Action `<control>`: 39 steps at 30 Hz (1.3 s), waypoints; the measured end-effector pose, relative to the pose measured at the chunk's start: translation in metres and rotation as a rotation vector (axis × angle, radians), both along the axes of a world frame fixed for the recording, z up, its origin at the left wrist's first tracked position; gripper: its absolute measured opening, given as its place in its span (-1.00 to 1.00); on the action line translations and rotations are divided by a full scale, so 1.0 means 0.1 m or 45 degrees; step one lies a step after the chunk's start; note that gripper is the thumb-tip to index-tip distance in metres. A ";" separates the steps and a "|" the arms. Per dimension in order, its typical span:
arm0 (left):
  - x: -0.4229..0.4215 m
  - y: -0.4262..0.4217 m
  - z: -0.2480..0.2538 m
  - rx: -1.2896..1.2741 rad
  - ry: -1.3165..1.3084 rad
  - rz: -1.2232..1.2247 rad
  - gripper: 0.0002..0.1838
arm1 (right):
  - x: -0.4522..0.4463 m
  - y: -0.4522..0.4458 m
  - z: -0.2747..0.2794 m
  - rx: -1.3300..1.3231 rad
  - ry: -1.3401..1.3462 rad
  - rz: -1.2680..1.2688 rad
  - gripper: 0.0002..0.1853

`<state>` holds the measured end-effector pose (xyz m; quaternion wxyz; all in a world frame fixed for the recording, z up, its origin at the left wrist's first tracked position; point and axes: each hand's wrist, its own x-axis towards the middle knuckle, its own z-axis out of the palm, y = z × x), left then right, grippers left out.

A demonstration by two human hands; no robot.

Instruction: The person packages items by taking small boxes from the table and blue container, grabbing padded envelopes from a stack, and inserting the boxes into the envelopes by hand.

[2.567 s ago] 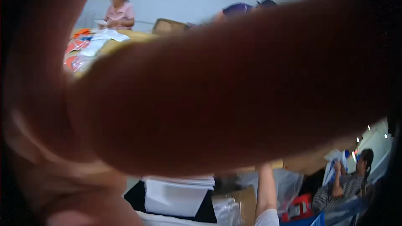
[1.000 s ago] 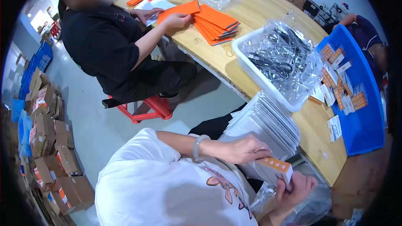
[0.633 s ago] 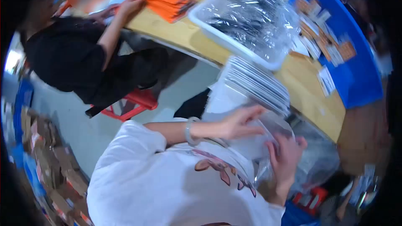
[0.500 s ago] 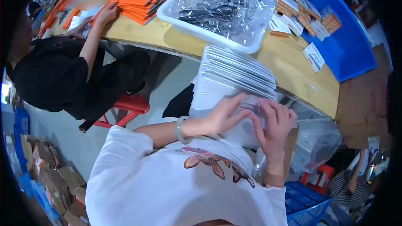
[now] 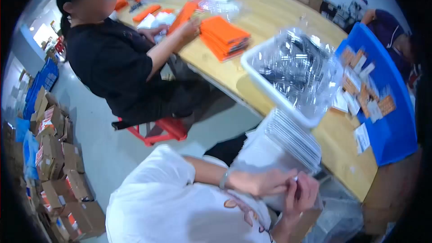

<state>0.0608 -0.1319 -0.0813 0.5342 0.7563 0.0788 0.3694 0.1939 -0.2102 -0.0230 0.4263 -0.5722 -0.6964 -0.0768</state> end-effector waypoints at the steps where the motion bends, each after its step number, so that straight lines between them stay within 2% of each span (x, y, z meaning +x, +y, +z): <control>1: -0.01 0.02 0.00 -0.013 0.029 -0.026 -0.84 | 0.04 0.02 -0.09 0.048 0.005 0.065 -0.80; 3: -0.07 0.07 0.08 -0.058 0.085 -0.025 -0.84 | 0.17 -0.06 -0.29 0.182 0.753 0.105 -0.85; 6: -0.09 0.10 0.17 -0.342 0.248 -0.066 -0.85 | 0.24 -0.21 -0.19 0.214 0.699 -0.027 -0.91; 7: -0.07 0.07 0.15 -0.336 0.245 -0.071 -0.85 | 0.20 -0.20 -0.17 0.221 0.695 -0.030 -0.91; 9: -0.03 -0.03 0.08 -0.247 0.061 -0.082 -0.85 | 0.02 -0.15 -0.15 0.155 0.356 -0.036 -0.97; 11: -0.01 -0.10 0.05 -0.162 -0.125 -0.091 -0.84 | -0.13 -0.08 -0.09 0.081 0.016 -0.039 -0.91; 13: -0.08 -0.05 0.06 0.002 0.056 -0.149 -0.84 | -0.08 -0.05 -0.05 0.154 0.270 0.056 -0.86; 14: -0.13 0.02 0.07 0.069 0.139 -0.207 -0.83 | 0.02 -0.05 -0.06 0.225 0.509 0.229 -0.92; 16: 0.00 0.06 0.08 -0.232 -0.301 -0.132 -0.80 | 0.39 -0.32 -0.14 0.183 1.545 0.581 -0.81; 17: -0.03 0.13 0.03 -0.084 -0.034 0.140 -0.74 | 0.67 -0.58 -0.32 0.353 1.905 0.630 -0.75; 18: -0.03 0.21 0.08 -0.186 0.048 0.072 -0.70 | 0.83 -0.74 -0.28 0.187 1.783 0.276 -0.72; 19: -0.02 0.25 0.11 -0.086 0.085 0.105 -0.67 | 0.99 -0.91 -0.23 -0.013 1.652 -0.045 -0.70; 20: -0.04 0.31 0.03 -0.224 0.041 0.033 -0.66 | 1.21 -1.07 -0.28 -0.425 1.550 -0.063 -0.68; 21: -0.09 0.34 0.10 -0.322 0.301 0.003 -0.65 | 1.43 -1.23 -0.33 -0.830 1.356 -0.040 -0.65; 23: -0.07 0.37 0.18 -0.191 0.316 -0.023 -0.63 | 1.25 -1.10 -0.36 -0.787 0.964 0.050 -0.57; 24: -0.05 0.39 0.18 -0.191 0.325 -0.048 -0.63 | 1.13 -0.95 -0.30 -0.721 0.802 -0.050 -0.48; 26: -0.04 0.40 0.19 -0.159 0.452 -0.136 -0.63 | 0.90 -0.71 -0.22 -0.658 0.962 -0.227 -0.38; 27: -0.04 0.46 0.20 -0.154 0.460 -0.128 -0.63 | 0.97 -0.67 -0.27 -0.654 0.969 -0.217 -0.38; 30: -0.05 0.75 0.16 0.305 0.302 -0.514 -0.61 | 1.25 -0.55 -0.64 -0.442 0.622 0.285 -0.40; 32: -0.08 0.82 0.18 0.459 0.244 -0.640 -0.60 | 1.35 -0.53 -0.75 -0.365 0.497 0.448 -0.40; 36: -0.11 0.74 0.50 0.497 0.585 -0.694 -0.56 | 1.09 -0.56 -0.51 -0.239 0.895 0.240 -0.55; 38: -0.08 0.58 0.53 0.441 0.500 -0.643 -0.55 | 0.69 -0.50 -0.37 -0.351 1.233 -0.044 -0.71; 39: -0.06 0.46 0.54 0.389 0.421 -0.595 -0.55 | 0.75 -0.58 -0.38 -0.341 1.203 -0.047 -0.71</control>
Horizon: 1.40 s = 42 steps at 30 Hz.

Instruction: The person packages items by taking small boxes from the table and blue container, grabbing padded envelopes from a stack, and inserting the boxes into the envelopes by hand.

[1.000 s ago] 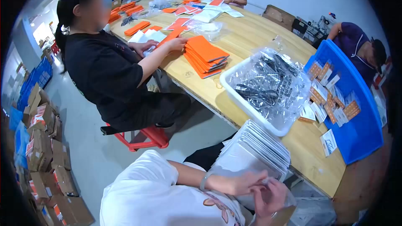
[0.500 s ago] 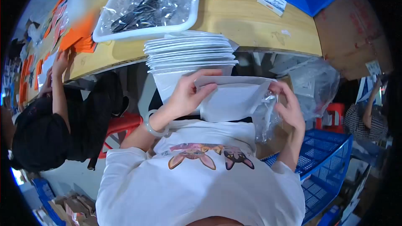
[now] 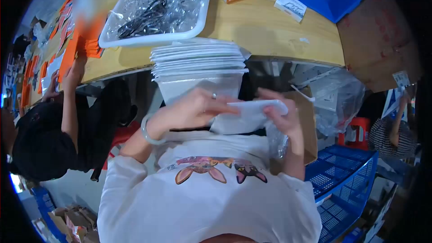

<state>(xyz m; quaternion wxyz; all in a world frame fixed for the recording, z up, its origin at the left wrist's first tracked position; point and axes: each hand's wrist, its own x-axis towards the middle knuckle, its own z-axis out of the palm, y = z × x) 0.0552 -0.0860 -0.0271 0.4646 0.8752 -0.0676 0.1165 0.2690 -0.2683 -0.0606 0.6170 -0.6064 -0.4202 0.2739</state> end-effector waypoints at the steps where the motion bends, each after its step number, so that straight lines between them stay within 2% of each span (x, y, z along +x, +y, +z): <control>1: 0.03 -0.10 0.02 -0.060 -0.075 0.042 -0.54 | 0.12 -0.09 -0.05 -0.157 -0.085 0.134 -0.71; 2: 0.05 -0.17 0.04 -0.123 -0.151 0.081 -0.53 | 0.20 -0.17 -0.09 -0.321 -0.172 0.263 -0.71; 3: 0.04 -0.23 0.14 -0.155 -0.237 0.144 -0.54 | 0.24 -0.26 -0.10 -0.076 -0.186 0.034 -0.74; 4: 0.05 -0.27 0.22 -0.191 -0.316 0.207 -0.56 | 0.51 -0.49 -0.46 0.054 -0.149 -0.259 -0.77; 5: 0.01 -0.21 0.19 -0.190 -0.336 0.206 -0.56 | 0.68 -0.57 -0.33 0.058 -0.168 -0.258 -0.77; 7: -0.20 0.01 0.12 0.283 -0.494 0.212 -0.62 | 0.84 -0.67 0.24 1.031 0.184 0.484 -0.76; 9: -0.39 0.08 0.12 0.788 -0.458 0.479 -0.67 | 0.99 -0.78 0.67 1.957 0.568 1.277 -0.75; 10: -0.43 0.11 0.11 0.797 -0.468 0.481 -0.67 | 1.18 -0.78 0.77 1.976 0.390 1.679 -0.69; 12: -0.47 0.16 0.08 1.095 -0.280 0.908 -0.77 | 1.25 -0.38 0.89 1.770 0.472 1.828 -0.70; 13: -0.47 0.17 0.06 1.116 -0.296 0.914 -0.77 | 1.31 -0.10 0.89 1.579 0.395 1.209 -0.70; 14: -0.47 0.17 0.03 1.129 -0.234 0.932 -0.78 | 1.38 0.17 0.88 1.153 0.227 0.628 -0.65; 15: -0.47 0.16 0.00 1.138 -0.170 0.946 -0.80 | 1.44 0.45 0.87 0.717 0.175 0.324 -0.56; 17: -0.44 0.17 -0.03 1.148 -0.043 0.973 -0.82 | 1.65 1.26 0.61 0.019 -0.902 -0.389 -0.41; 19: -0.38 0.18 -0.02 1.129 -0.117 0.951 -0.83 | 2.01 1.66 0.27 -0.704 -1.255 -0.299 -0.31; 20: -0.34 0.17 -0.01 1.098 -0.176 0.933 -0.83 | 2.27 1.77 -0.38 -0.282 -1.605 -0.469 -0.23; 22: -0.33 0.16 -0.01 1.041 -0.276 0.927 -0.83 | 1.80 1.59 -0.07 -0.443 -1.425 -0.380 -0.16; 24: -0.34 0.16 -0.03 1.024 -0.277 0.946 -0.84 | 1.33 1.31 -0.02 -0.405 -1.549 -0.277 -0.14; 26: -0.34 0.19 -0.05 1.003 -0.296 0.969 -0.84 | 0.83 0.97 0.08 -0.243 -1.538 -0.138 -0.22; 29: -0.30 0.22 -0.11 1.021 -0.326 0.905 -0.85 | 0.88 0.66 -0.07 0.021 -1.695 -0.179 -0.39; 30: -0.29 0.20 -0.11 0.981 -0.286 0.884 -0.85 | 0.81 0.57 -0.05 -0.033 -1.670 -0.157 -0.39; 32: -0.25 0.18 -0.07 1.125 -0.244 0.797 -0.86 | 0.68 0.54 0.24 0.113 -1.342 -0.511 -0.54; 33: -0.24 0.13 -0.09 1.114 -0.224 0.791 -0.86 | 0.55 0.45 0.36 0.096 -0.926 -0.543 -0.56; 34: -0.23 0.08 -0.10 1.074 -0.223 0.742 -0.86 | 0.39 0.37 0.43 0.086 -0.513 -0.567 -0.59; 35: -0.21 0.05 -0.11 1.040 -0.226 0.698 -0.86 | 0.22 0.32 0.40 0.086 -0.509 -0.558 -0.59; 37: -0.13 0.01 -0.08 0.988 -0.254 0.624 -0.87 | -0.12 0.29 0.38 0.406 -0.100 -0.344 -0.65; 39: -0.07 -0.17 -0.02 0.328 0.067 0.603 -0.82 | -0.25 0.32 0.42 0.243 -0.281 0.024 -0.64; 40: -0.11 -0.19 -0.04 0.341 0.045 0.595 -0.82 | -0.21 0.33 0.42 0.259 -0.299 0.013 -0.64; 42: -0.19 -0.18 -0.10 1.012 -0.436 0.562 -0.77 | -0.08 0.30 0.43 0.150 -0.877 -0.055 -0.58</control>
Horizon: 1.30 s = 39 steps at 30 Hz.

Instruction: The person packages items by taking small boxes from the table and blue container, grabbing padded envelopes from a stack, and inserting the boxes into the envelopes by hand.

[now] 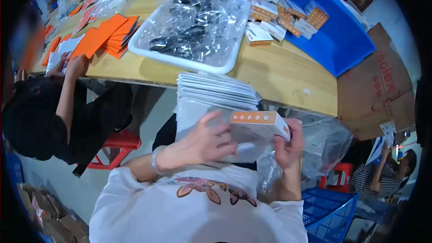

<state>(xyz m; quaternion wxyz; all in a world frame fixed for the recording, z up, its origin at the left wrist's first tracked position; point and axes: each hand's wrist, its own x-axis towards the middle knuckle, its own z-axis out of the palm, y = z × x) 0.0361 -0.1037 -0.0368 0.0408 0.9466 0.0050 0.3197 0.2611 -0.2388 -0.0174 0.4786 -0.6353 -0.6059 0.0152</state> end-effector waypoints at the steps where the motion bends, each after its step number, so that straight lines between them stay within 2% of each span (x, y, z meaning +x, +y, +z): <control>1: 0.05 -0.03 -0.02 0.011 -0.016 -0.008 -0.77 | 0.05 -0.05 0.03 0.037 -0.025 -0.039 -0.57; 3: 0.13 -0.11 -0.07 -0.486 -0.353 0.053 -0.79 | 0.08 -0.13 0.12 0.091 -0.057 -0.070 -0.57; 4: 0.15 -0.14 -0.09 -0.730 -0.522 0.084 -0.80 | 0.07 -0.16 0.20 0.008 -0.208 0.020 -0.58; 6: 0.13 -0.17 -0.04 -1.355 -0.461 0.024 -0.82 | 0.02 -0.17 0.29 -0.192 -0.427 0.181 -0.61; 7: 0.09 -0.20 0.01 -1.728 -0.207 -0.077 -0.82 | -0.05 -0.16 0.31 -0.319 -0.496 0.245 -0.62; 8: 0.10 -0.17 -0.10 -1.713 -0.218 -0.098 -0.82 | -0.10 -0.16 0.29 -0.307 -0.516 0.232 -0.62; 10: 0.18 -0.08 -0.42 -1.408 -0.023 -0.386 -0.74 | -0.20 -0.14 0.21 -0.193 -0.797 0.129 -0.63; 12: 0.23 -0.14 -0.55 -1.443 -0.045 -0.337 -0.74 | -0.33 -0.20 0.12 -0.355 -0.814 0.265 -0.61; 16: 0.21 -0.23 -0.58 -1.614 -0.072 -0.128 -0.73 | -0.40 -0.15 0.00 -0.468 -0.831 0.473 -0.61; 20: 0.24 -0.35 -0.35 -1.608 -0.339 -0.104 -0.86 | -0.49 -0.04 0.07 -0.115 -0.215 0.240 -0.69; 21: 0.25 -0.37 -0.38 -1.613 -0.330 -0.103 -0.86 | -0.52 -0.02 0.06 -0.118 -0.208 0.235 -0.69; 25: 0.26 -0.41 -0.63 -1.308 -0.344 -0.204 -0.87 | -0.66 0.22 -0.05 0.245 -0.422 0.258 -0.74; 27: 0.29 -0.42 -0.60 -1.374 -0.342 -0.194 -0.86 | -0.59 0.18 -0.05 0.279 -0.128 0.316 -0.89; 28: 0.31 -0.41 -0.57 -1.436 -0.335 -0.203 -0.85 | -0.50 0.08 -0.09 0.270 -0.120 0.329 -0.89; 30: 0.31 -0.36 -0.52 -1.564 -0.323 -0.224 -0.83 | -0.19 -0.27 -0.22 0.466 1.432 0.454 -0.80; 32: 0.25 -0.29 -0.52 -1.597 -0.288 -0.196 -0.83 | 0.38 -0.67 -0.47 0.533 1.819 0.852 -0.77; 33: 0.24 -0.24 -0.53 -1.614 -0.254 -0.183 -0.83 | 0.55 -0.89 -0.53 0.524 1.824 0.842 -0.77; 35: 0.26 -0.19 -0.56 -1.648 -0.193 -0.164 -0.83 | 0.77 -1.23 -0.61 -1.009 0.869 -0.087 -0.76; 37: 0.31 -0.19 -0.62 -1.653 -0.204 -0.186 -0.83 | 0.62 -1.20 -0.76 -0.728 0.139 0.080 -0.60; 38: 0.34 -0.19 -0.66 -1.645 -0.207 -0.206 -0.82 | 0.51 -1.13 -0.79 -0.733 0.151 0.075 -0.60; 39: 0.35 -0.19 -0.68 -1.634 -0.210 -0.225 -0.81 | 0.26 -0.83 -0.63 -0.502 0.282 -0.022 -0.53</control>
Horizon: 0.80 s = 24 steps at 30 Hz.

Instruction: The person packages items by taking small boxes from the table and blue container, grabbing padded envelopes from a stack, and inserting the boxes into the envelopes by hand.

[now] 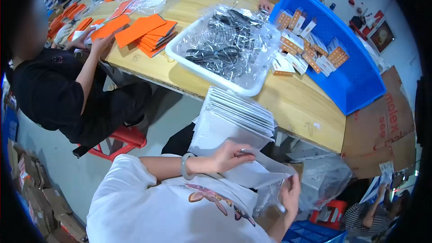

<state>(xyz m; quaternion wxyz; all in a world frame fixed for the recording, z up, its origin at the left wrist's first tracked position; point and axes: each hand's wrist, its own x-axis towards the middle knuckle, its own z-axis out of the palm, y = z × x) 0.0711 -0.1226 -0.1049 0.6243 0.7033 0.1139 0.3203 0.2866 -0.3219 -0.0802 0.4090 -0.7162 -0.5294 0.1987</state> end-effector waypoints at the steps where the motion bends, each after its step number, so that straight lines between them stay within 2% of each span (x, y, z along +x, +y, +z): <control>1: 0.00 0.01 -0.01 0.015 -0.016 -0.007 -0.80 | -0.05 0.08 0.02 0.111 0.055 -0.071 -0.49; 2: -0.01 0.04 0.03 0.019 -0.010 -0.003 -0.80 | -0.10 0.15 0.04 0.226 0.106 -0.137 -0.46; 6: -0.19 0.42 0.34 0.373 -0.175 -0.260 -0.69 | 0.13 0.32 -0.18 0.539 -0.094 0.326 -0.47; 7: -0.24 0.51 0.39 0.430 -0.198 -0.289 -0.67 | 0.14 0.35 -0.17 0.552 -0.095 0.343 -0.47; 11: -0.46 0.68 0.48 0.698 0.152 -0.623 -0.52 | -0.01 0.28 -0.03 0.346 0.054 0.279 -0.63; 12: -0.46 0.67 0.48 0.698 0.158 -0.618 -0.52 | -0.06 0.29 -0.03 0.349 0.059 0.284 -0.63; 17: -0.38 0.59 0.47 0.700 0.185 -0.722 -0.43 | -0.26 0.29 -0.09 0.120 -0.066 -0.163 -0.55; 20: -0.39 0.65 0.63 0.505 0.161 -0.566 -0.43 | -0.26 0.18 -0.36 0.240 0.284 -0.205 -0.43; 23: -0.26 0.42 0.83 0.386 0.015 -0.536 -0.45 | -0.44 -0.02 -0.23 0.109 0.662 -0.250 -0.23; 24: -0.24 0.33 0.95 0.361 -0.082 -0.485 -0.47 | -0.37 -0.14 -0.25 0.115 0.650 -0.299 -0.23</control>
